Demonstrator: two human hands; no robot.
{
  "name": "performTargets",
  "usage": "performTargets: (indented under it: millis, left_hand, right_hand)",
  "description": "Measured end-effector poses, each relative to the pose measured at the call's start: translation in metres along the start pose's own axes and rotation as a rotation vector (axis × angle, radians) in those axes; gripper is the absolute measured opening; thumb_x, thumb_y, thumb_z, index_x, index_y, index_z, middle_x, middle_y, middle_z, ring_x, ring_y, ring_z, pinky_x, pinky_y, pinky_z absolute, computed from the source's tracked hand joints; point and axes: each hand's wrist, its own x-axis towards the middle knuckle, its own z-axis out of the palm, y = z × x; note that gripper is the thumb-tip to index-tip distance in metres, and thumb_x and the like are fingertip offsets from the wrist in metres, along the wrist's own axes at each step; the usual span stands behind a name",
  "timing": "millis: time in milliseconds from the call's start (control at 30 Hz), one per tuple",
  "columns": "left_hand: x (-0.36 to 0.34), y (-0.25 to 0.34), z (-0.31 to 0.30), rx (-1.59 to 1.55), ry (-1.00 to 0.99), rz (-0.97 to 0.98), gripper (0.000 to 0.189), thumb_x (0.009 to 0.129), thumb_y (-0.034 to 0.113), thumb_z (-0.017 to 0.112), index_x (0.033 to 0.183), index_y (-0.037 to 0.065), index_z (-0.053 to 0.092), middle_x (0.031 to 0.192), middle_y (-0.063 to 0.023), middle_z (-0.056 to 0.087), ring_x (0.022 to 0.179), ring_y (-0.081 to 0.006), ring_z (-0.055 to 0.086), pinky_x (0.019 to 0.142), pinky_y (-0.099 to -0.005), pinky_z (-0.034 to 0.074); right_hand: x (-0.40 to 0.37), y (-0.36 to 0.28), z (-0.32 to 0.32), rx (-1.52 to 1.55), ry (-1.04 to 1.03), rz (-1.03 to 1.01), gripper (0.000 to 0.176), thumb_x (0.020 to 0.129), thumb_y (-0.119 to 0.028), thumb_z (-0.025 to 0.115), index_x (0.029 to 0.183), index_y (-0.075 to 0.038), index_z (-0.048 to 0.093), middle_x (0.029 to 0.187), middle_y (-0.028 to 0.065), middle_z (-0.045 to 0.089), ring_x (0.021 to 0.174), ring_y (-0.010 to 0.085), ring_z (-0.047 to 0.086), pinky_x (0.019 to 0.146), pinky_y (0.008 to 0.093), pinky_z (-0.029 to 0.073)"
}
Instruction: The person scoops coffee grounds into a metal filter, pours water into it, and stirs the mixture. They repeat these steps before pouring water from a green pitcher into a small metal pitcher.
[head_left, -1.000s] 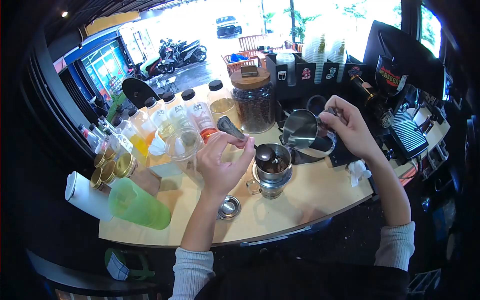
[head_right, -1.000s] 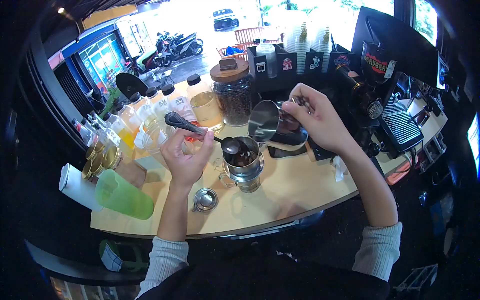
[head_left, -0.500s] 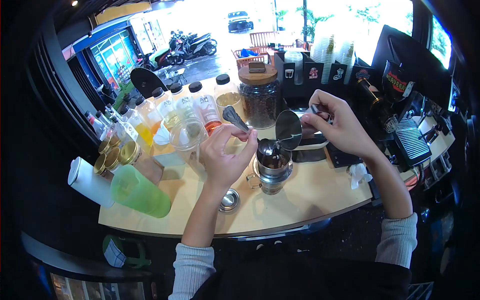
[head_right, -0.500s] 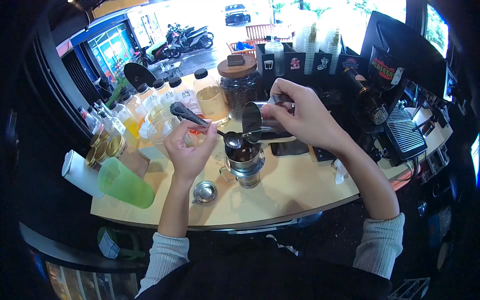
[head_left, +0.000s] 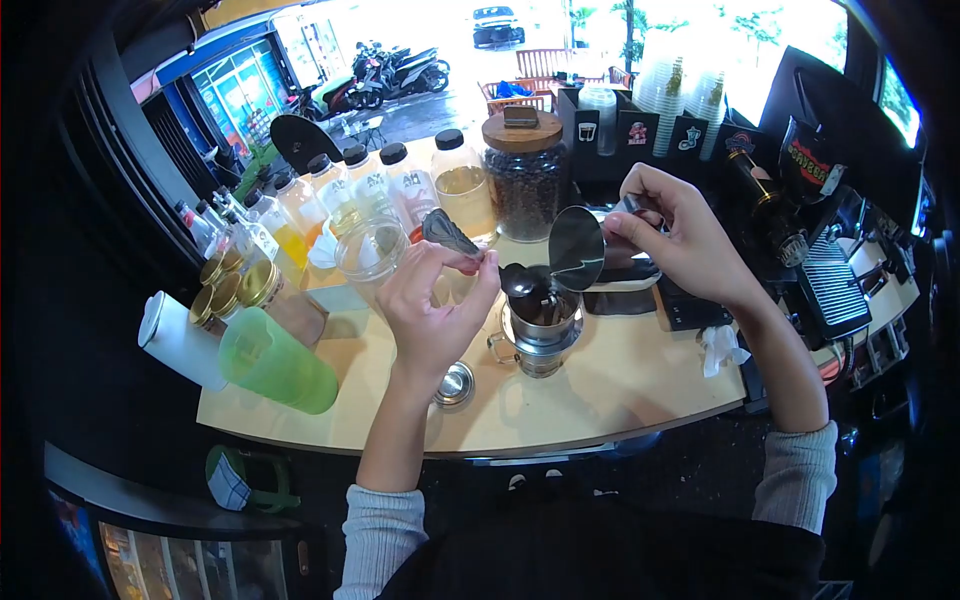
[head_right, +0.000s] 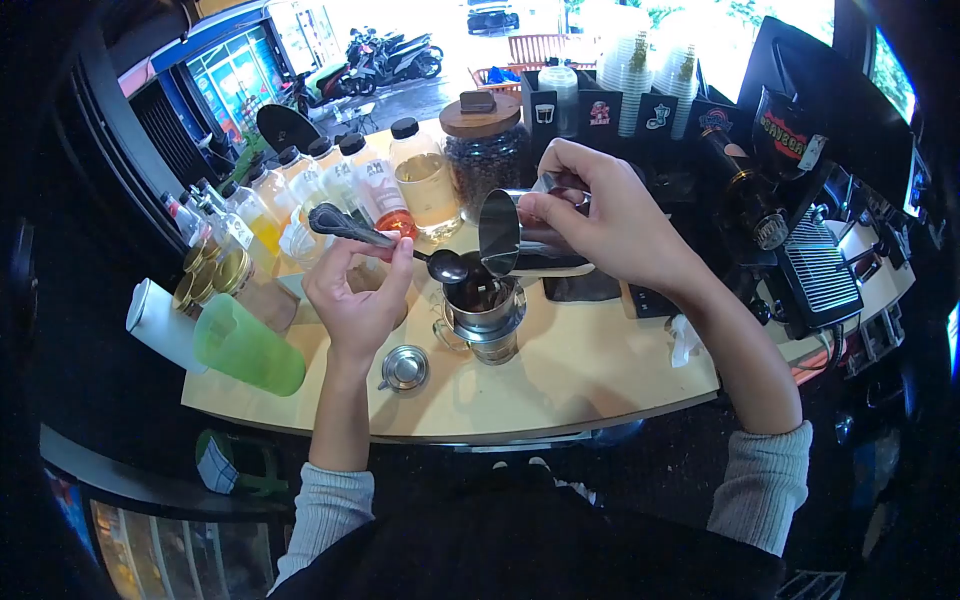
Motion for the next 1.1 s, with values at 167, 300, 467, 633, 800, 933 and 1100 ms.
performTargets:
  millis: [167, 300, 467, 633, 800, 933, 1100]
  left_hand:
    - [-0.004, 0.004, -0.003, 0.032, -0.005, -0.007, 0.014, 0.071, 0.002, 0.075, 0.07, 0.003, 0.061, 0.066, -0.0056, 0.064, 0.061, -0.0172, 0.062, 0.059, -0.0282, 0.046]
    - [-0.006, 0.007, -0.005, 0.055, -0.015, -0.002, 0.014, 0.071, 0.003, 0.076, 0.07, 0.003, 0.062, 0.066, -0.0052, 0.064, 0.061, -0.0178, 0.061, 0.06, -0.0292, 0.046]
    - [-0.006, 0.01, -0.005, 0.072, -0.024, -0.015, 0.014, 0.071, 0.003, 0.076, 0.07, 0.004, 0.062, 0.066, -0.005, 0.064, 0.062, -0.0181, 0.061, 0.06, -0.0298, 0.046]
    - [-0.007, 0.011, -0.007, 0.119, -0.061, -0.001, 0.012, 0.074, 0.005, 0.077, 0.075, 0.002, 0.065, 0.071, -0.0072, 0.067, 0.063, -0.0143, 0.065, 0.059, -0.0254, 0.047]
    - [-0.007, 0.012, -0.004, 0.092, -0.044, -0.001, 0.013, 0.072, 0.004, 0.076, 0.072, 0.003, 0.064, 0.068, -0.006, 0.065, 0.062, -0.0165, 0.062, 0.059, -0.028, 0.046]
    - [-0.007, 0.013, -0.002, 0.084, -0.038, -0.014, 0.013, 0.072, 0.004, 0.075, 0.07, 0.004, 0.063, 0.066, -0.0047, 0.063, 0.062, -0.0184, 0.06, 0.06, -0.03, 0.045]
    - [-0.007, 0.012, -0.001, 0.08, -0.028, 0.007, 0.013, 0.072, 0.003, 0.075, 0.07, 0.004, 0.062, 0.066, -0.0045, 0.063, 0.062, -0.0184, 0.06, 0.061, -0.0303, 0.045]
  right_hand:
    - [0.004, 0.002, 0.007, 0.007, -0.019, -0.016, 0.024, 0.087, -0.01, 0.064, 0.078, -0.004, 0.043, 0.066, -0.0056, 0.033, 0.064, 0.0016, 0.032, 0.055, 0.0199, 0.029]
    - [0.01, 0.002, 0.012, 0.016, -0.032, -0.056, 0.024, 0.088, -0.013, 0.066, 0.08, 0.001, 0.047, 0.061, 0.0004, 0.044, 0.065, 0.0048, 0.052, 0.057, 0.0239, 0.043]
    - [0.016, 0.004, 0.012, -0.059, -0.042, -0.071, 0.025, 0.088, -0.015, 0.065, 0.08, 0.001, 0.047, 0.06, 0.0022, 0.046, 0.07, 0.0061, 0.06, 0.055, 0.0246, 0.042]
    - [0.017, 0.006, 0.011, -0.063, -0.018, -0.072, 0.025, 0.087, -0.015, 0.066, 0.08, 0.001, 0.048, 0.058, 0.001, 0.042, 0.065, 0.006, 0.058, 0.053, 0.0256, 0.041]
    - [0.014, 0.012, 0.004, -0.146, 0.003, -0.065, 0.025, 0.087, -0.014, 0.066, 0.079, 0.0, 0.047, 0.057, 0.0004, 0.039, 0.063, 0.0055, 0.055, 0.053, 0.0257, 0.04]
    - [0.007, 0.008, -0.002, -0.113, 0.022, -0.063, 0.026, 0.086, -0.013, 0.066, 0.079, 0.0, 0.046, 0.058, -0.0001, 0.036, 0.061, 0.005, 0.05, 0.053, 0.0255, 0.04]
    - [-0.001, 0.002, -0.009, -0.148, 0.011, -0.037, 0.025, 0.087, -0.013, 0.066, 0.079, 0.0, 0.046, 0.061, -0.0004, 0.039, 0.066, 0.0042, 0.053, 0.057, 0.024, 0.044]
